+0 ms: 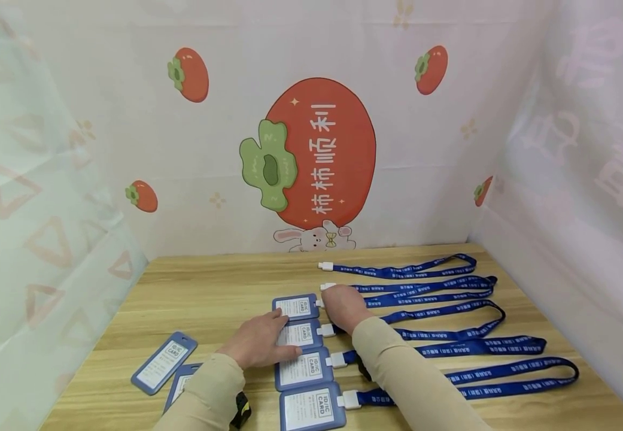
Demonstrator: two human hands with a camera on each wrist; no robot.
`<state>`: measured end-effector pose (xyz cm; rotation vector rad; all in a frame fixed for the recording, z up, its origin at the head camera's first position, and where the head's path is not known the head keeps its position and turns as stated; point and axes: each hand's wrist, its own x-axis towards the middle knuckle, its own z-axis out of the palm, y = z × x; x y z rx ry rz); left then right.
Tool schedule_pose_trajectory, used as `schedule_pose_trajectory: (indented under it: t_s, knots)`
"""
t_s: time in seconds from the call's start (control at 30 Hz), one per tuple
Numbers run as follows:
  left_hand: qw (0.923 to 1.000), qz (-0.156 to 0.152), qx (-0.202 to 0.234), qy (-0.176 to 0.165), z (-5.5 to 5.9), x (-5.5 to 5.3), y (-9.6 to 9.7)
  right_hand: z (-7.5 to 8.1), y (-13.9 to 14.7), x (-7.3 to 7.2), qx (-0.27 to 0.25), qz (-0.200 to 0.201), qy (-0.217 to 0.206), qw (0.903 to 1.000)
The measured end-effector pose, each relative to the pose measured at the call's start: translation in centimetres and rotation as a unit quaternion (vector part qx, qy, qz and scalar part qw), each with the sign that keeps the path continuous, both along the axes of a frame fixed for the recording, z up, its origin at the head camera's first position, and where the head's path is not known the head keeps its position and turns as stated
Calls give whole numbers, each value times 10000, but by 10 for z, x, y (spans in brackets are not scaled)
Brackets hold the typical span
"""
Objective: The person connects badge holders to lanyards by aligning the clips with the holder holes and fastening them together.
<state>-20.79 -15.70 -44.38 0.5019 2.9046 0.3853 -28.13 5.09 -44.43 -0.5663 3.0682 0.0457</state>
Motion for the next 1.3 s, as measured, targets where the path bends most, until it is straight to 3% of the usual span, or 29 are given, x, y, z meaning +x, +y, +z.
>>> schedule_pose_trajectory:
  t_s: [0.37, 0.9, 1.3]
  knots:
    - [10000, 4, -3, -58, 1, 1, 3, -1, -2, 2, 65, 145, 194, 9997]
    - [9998, 102, 95, -141, -2, 3, 2, -3, -4, 9, 40, 277, 125, 9995]
    - [9992, 186, 318, -155, -2, 1, -1, -7, 6, 11, -576, 310, -95, 9978]
